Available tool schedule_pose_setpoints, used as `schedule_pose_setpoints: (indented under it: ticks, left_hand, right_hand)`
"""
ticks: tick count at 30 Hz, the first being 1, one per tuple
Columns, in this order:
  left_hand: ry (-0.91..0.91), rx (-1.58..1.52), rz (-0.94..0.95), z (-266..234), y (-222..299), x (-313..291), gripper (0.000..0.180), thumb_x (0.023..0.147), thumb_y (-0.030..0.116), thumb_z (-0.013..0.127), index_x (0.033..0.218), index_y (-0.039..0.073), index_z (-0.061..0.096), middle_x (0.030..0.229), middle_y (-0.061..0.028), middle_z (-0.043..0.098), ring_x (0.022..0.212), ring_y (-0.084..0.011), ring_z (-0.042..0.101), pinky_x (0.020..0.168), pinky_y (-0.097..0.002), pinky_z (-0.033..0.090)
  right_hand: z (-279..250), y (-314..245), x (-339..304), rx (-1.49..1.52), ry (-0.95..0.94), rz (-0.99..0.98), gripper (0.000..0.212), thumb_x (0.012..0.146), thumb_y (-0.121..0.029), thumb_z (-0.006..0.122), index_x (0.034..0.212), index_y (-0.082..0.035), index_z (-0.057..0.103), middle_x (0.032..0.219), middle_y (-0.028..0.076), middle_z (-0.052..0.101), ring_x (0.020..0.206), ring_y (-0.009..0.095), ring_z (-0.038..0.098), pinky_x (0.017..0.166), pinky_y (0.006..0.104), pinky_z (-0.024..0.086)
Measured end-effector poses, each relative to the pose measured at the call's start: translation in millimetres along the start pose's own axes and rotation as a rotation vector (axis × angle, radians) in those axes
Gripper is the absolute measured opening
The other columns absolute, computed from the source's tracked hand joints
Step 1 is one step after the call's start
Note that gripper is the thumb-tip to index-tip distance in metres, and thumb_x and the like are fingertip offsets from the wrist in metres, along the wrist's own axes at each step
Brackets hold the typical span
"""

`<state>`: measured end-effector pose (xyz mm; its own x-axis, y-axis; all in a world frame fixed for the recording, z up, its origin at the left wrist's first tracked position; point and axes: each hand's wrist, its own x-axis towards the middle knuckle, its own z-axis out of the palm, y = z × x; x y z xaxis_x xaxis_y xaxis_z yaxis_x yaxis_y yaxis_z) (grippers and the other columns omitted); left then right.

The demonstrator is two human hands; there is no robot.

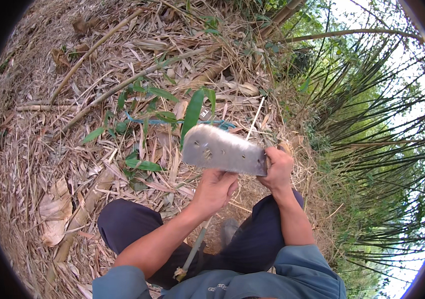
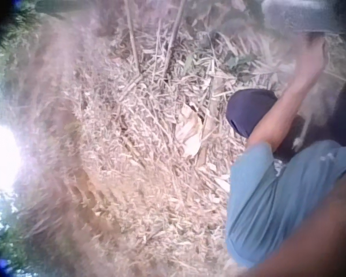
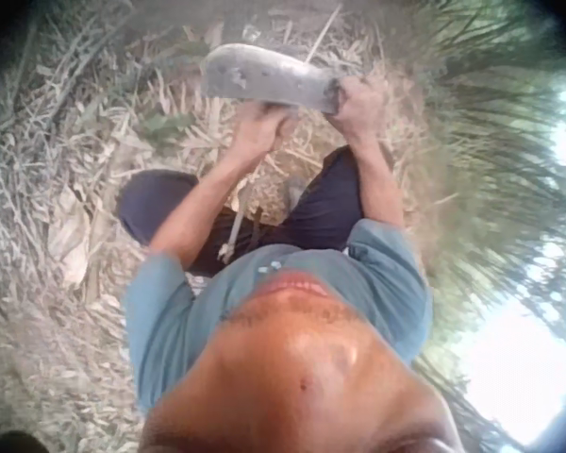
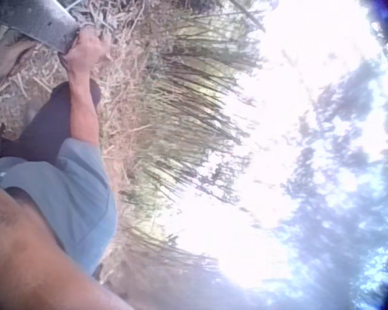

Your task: The person sits on the ground in a bamboo grove and uses a large machete to shave a thin bamboo stick. They hold the stick with one hand and repeatedly strike it with the machete to remove the outer layer and smooth the surface.

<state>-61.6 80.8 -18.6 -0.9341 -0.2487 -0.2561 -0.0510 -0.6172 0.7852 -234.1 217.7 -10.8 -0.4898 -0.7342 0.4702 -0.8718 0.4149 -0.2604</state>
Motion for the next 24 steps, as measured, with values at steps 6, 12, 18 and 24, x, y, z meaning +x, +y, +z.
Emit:
schedule_pose_setpoints:
  ticks: [6,12,18,24]
  left_hand:
    - [0.039,0.156,0.134,-3,-10,-4,0.021,0.102,0.011,0.053,0.114,-0.002,0.064,0.071,0.0001,0.052,0.062,-0.0060,0.045,0.058,-0.0258,0.039]
    - [0.063,0.384,0.008,-9,-15,1,0.035,0.102,0.011,0.053,0.133,-0.005,0.059,0.103,-0.0118,0.067,0.091,-0.0151,0.059,0.085,-0.0330,0.048]
    - [0.036,0.240,0.053,-5,-16,-9,0.041,0.101,0.010,0.052,0.140,-0.006,0.055,0.121,-0.0191,0.067,0.115,-0.0199,0.059,0.100,-0.0354,0.045]
    - [-0.004,0.256,-0.165,-5,-1,-18,0.047,0.102,0.009,0.051,0.147,-0.003,0.048,0.102,-0.0083,0.068,0.091,-0.0094,0.058,0.081,-0.0276,0.047]
  right_hand:
    - [9,14,1,0.073,-0.082,0.185,0.022,0.063,-0.014,0.075,0.072,-0.006,0.057,0.062,0.017,0.055,0.058,0.040,0.058,0.054,0.0428,0.045]
    - [14,7,2,0.049,-0.103,-0.104,0.025,0.057,-0.013,0.076,0.074,-0.005,0.058,0.060,0.017,0.054,0.059,0.041,0.057,0.065,0.0448,0.048]
    - [22,36,3,0.030,-0.170,0.306,0.023,0.066,-0.021,0.078,0.073,-0.007,0.061,0.065,0.014,0.063,0.066,0.037,0.066,0.064,0.0414,0.050]
    - [30,30,9,0.058,-0.153,0.230,0.027,0.075,-0.025,0.075,0.077,0.001,0.066,0.062,0.018,0.062,0.058,0.037,0.062,0.058,0.0417,0.047]
